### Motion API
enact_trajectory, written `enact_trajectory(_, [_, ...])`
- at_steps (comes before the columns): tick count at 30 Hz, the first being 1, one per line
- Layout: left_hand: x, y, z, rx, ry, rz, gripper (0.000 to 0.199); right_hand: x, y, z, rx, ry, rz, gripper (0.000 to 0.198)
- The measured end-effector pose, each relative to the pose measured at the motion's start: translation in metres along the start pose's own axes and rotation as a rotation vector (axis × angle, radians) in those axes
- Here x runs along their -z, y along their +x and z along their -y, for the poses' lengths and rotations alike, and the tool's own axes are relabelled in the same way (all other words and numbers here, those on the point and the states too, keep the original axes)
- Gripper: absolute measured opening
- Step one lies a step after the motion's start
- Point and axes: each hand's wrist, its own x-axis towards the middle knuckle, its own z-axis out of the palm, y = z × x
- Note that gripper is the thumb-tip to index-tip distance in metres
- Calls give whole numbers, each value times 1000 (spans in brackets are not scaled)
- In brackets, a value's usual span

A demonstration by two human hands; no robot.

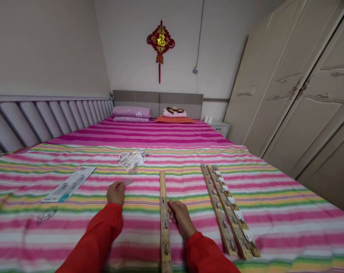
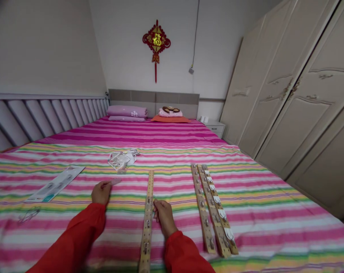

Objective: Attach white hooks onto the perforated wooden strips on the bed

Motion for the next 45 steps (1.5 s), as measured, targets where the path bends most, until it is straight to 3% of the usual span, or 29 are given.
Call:
enact_trajectory(3, [2,-34,-9,-226,-84,36,21,1,0,0,-4,46,8,39])
enact_trajectory(7, [11,-77,-23,-519,-168,184,21,3,0,2,-19,129,32,40])
enact_trajectory(15, [17,-118,-65,-648,-213,606,17,10,-7,16,-73,353,99,40])
enact_trajectory(22, [5,-139,-76,-797,-220,731,14,14,-19,30,-130,350,282,27])
enact_trajectory(26, [1,-141,-75,-756,-232,722,14,20,-22,37,-178,364,391,19])
enact_trajectory(35, [-10,-132,-77,-556,-368,840,17,21,-15,42,-221,445,438,19])
enact_trajectory(37, [-13,-129,-76,-455,-432,826,20,19,-10,42,-192,449,411,21])
enact_trajectory(41, [-21,-122,-76,-128,-521,751,45,9,3,43,-121,492,268,20])
enact_trajectory(45, [-34,-112,-74,52,-502,768,46,-3,17,40,-58,460,131,21])
